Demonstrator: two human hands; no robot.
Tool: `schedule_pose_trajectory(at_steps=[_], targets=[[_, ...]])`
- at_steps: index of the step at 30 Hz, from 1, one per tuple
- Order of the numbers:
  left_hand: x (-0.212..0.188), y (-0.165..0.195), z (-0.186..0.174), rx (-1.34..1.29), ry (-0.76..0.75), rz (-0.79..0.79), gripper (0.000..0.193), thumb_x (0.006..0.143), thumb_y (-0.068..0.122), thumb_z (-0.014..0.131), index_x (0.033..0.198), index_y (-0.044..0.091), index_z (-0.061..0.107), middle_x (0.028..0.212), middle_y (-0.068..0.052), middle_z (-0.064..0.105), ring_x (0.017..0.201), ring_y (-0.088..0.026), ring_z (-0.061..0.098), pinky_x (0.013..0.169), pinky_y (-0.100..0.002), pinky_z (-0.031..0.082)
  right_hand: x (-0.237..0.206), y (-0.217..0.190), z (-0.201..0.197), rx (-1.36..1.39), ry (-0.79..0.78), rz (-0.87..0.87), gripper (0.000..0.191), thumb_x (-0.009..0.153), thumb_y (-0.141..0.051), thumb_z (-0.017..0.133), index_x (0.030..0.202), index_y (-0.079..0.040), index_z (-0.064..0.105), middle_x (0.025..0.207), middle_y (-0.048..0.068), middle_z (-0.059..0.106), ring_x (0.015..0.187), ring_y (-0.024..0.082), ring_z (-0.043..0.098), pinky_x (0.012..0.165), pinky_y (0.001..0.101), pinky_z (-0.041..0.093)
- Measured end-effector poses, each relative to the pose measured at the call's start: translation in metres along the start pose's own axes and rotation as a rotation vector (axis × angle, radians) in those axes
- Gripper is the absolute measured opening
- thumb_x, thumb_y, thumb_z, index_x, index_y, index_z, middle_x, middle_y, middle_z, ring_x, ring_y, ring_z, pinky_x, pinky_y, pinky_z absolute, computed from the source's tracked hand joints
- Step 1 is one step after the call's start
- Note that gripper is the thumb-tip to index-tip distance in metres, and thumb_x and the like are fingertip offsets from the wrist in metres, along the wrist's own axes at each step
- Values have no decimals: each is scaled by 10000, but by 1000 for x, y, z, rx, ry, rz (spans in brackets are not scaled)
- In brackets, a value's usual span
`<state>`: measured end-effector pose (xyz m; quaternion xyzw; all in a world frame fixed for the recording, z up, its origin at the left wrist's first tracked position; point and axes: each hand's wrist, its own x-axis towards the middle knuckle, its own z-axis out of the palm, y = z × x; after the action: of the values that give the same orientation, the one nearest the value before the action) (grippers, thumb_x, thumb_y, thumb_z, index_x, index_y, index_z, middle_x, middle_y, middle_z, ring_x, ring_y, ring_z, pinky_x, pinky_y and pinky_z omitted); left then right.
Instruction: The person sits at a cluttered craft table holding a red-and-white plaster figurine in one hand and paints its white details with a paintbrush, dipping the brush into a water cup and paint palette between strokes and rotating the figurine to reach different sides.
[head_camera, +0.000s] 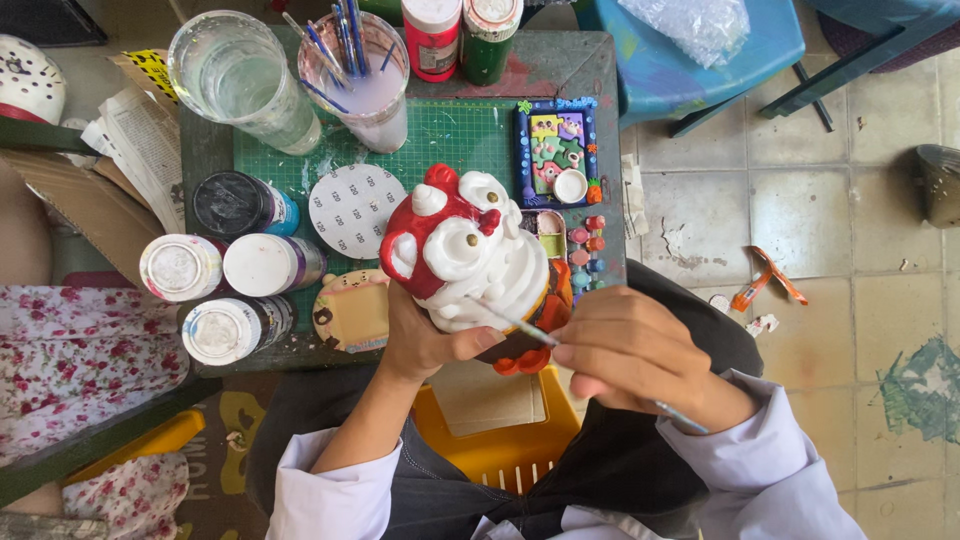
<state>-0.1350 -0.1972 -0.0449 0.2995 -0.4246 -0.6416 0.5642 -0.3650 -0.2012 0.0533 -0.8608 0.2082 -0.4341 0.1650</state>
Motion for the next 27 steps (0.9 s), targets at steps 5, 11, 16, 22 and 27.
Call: schedule_pose_trajectory(at_steps=[5, 11, 16, 22, 27], targets=[[2, 2, 0, -32, -11, -1, 972, 729, 322, 945, 1483, -14, 432, 1392, -130, 617, 1279, -223, 653, 1122, -390, 564, -2, 2, 5, -107, 194, 106, 281, 1038, -210, 648, 988, 64, 679, 883, 122, 684, 830, 285, 690, 774, 419, 609], [0, 1, -2, -18, 7, -13, 937, 724, 312, 941, 1458, -28, 467, 1381, -134, 626, 1262, -220, 661, 1105, -381, 567, -4, -2, 3, -50, 64, 44, 272, 1038, -221, 659, 1044, 50, 675, 959, 136, 696, 881, 305, 698, 789, 425, 610], [-2, 0, -3, 19, -5, 2, 890, 740, 276, 935, 1448, -35, 493, 1363, -139, 650, 1243, -220, 675, 1102, -376, 571, -1, -3, 4, 23, -12, 15, 259, 1039, -226, 658, 1085, 27, 683, 1025, 129, 709, 914, 301, 705, 809, 426, 618], [-2, 1, -2, 6, 4, 19, 897, 735, 254, 940, 1451, -15, 473, 1372, -124, 638, 1253, -213, 664, 1114, -373, 561, -2, -5, 8, 115, 35, 77, 261, 1053, -245, 636, 1062, 11, 688, 976, 111, 715, 881, 279, 711, 806, 405, 621], [-3, 0, -2, -64, -4, -15, 930, 718, 252, 943, 1467, -3, 454, 1380, -124, 623, 1259, -227, 659, 1111, -388, 562, -3, -6, 9, 193, 158, 293, 265, 1095, -206, 597, 1031, 40, 673, 918, 134, 709, 835, 261, 714, 770, 355, 606]])
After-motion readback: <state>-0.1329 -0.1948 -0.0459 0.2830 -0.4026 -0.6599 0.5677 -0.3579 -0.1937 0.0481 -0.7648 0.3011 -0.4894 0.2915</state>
